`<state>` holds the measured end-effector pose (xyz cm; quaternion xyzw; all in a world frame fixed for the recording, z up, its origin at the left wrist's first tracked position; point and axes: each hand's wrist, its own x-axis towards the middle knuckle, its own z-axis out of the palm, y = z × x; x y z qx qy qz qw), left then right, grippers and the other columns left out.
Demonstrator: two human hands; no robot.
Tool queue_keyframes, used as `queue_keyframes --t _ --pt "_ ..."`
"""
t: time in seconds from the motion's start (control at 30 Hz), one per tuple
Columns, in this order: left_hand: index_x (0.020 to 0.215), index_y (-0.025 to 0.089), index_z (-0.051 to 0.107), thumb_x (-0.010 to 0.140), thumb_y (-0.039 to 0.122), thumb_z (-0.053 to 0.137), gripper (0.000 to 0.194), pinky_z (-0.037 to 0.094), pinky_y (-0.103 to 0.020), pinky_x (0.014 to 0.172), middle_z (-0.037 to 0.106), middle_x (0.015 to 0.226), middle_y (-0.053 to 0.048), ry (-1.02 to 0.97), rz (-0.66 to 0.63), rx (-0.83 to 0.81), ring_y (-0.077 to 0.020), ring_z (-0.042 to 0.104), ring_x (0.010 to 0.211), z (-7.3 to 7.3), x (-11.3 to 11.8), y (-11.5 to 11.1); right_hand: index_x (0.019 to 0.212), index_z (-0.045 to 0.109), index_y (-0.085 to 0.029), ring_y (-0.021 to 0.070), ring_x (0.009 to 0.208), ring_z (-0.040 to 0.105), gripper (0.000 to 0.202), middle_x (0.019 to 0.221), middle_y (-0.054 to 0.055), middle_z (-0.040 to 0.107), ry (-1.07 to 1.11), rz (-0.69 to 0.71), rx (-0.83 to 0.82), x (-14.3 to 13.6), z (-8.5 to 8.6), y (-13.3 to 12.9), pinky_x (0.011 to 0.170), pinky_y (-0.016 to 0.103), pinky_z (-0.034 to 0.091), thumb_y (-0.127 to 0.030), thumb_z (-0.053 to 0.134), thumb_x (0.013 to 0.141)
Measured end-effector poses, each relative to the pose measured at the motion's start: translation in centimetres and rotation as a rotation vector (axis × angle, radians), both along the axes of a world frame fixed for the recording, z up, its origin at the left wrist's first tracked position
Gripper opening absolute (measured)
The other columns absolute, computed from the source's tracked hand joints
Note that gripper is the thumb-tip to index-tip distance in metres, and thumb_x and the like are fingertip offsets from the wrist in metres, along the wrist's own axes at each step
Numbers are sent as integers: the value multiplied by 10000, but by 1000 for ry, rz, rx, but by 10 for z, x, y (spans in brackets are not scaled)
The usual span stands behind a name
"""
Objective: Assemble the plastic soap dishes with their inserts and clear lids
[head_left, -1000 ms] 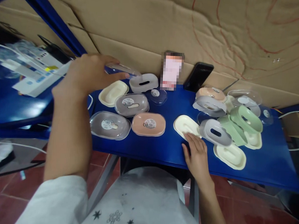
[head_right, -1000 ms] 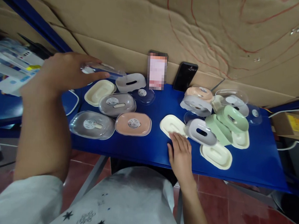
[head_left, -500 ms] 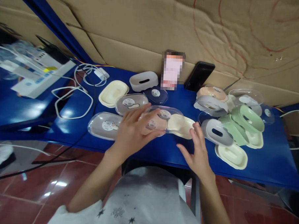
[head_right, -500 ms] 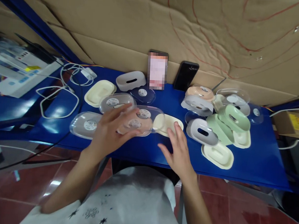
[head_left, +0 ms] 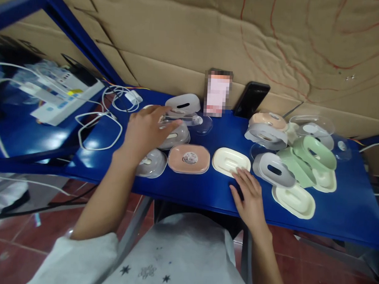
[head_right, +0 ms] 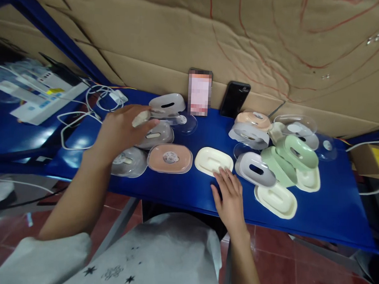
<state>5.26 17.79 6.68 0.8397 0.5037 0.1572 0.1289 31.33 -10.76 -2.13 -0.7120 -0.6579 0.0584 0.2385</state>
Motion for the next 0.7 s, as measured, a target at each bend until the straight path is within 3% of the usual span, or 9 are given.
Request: queue_keyframes --t 0.17,0.33,0.47,0.57,0.7 --pt "1508 248 592 1071 582 491 559 481 -536 1103 665 1522 -107 122 -65 -78 -365 644 1347 -3 16 -3 1629 478 -306 308 1569 478 524 1623 82 588 21 1 -2 0 0 1 1243 593 442 -309 548 1110" --pt "1439 224 660 1148 476 291 534 516 -469 994 756 1337 -113 229 4 -123 -318 708 1206 11 25 31 1581 546 -288 303 1448 587 479 1480 95 693 13 -28 48 -1 -2 2 1178 537 488 -309 559 1103" --pt "1377 230 711 1057 383 523 402 487 -401 1036 770 1310 -50 311 -67 -121 -225 674 1154 12 44 69 1424 688 -291 300 1281 658 350 1329 95 747 -23 -59 82 -2 -4 1 1090 506 509 -308 591 1089" --pt "1314 215 744 974 470 624 442 473 -368 1058 788 1252 -27 366 -139 -185 -175 668 1115 4 69 89 1366 721 -283 298 1250 661 306 1292 93 755 -33 -56 92 -2 -3 0 1055 493 512 -286 599 1086" --pt "1190 230 794 940 553 618 446 497 -438 1053 801 1207 -58 420 -132 -166 -222 693 1149 4 91 96 1342 729 -268 294 1249 666 287 1285 93 756 -24 -52 101 -3 -1 -2 1053 491 526 -262 601 1085"
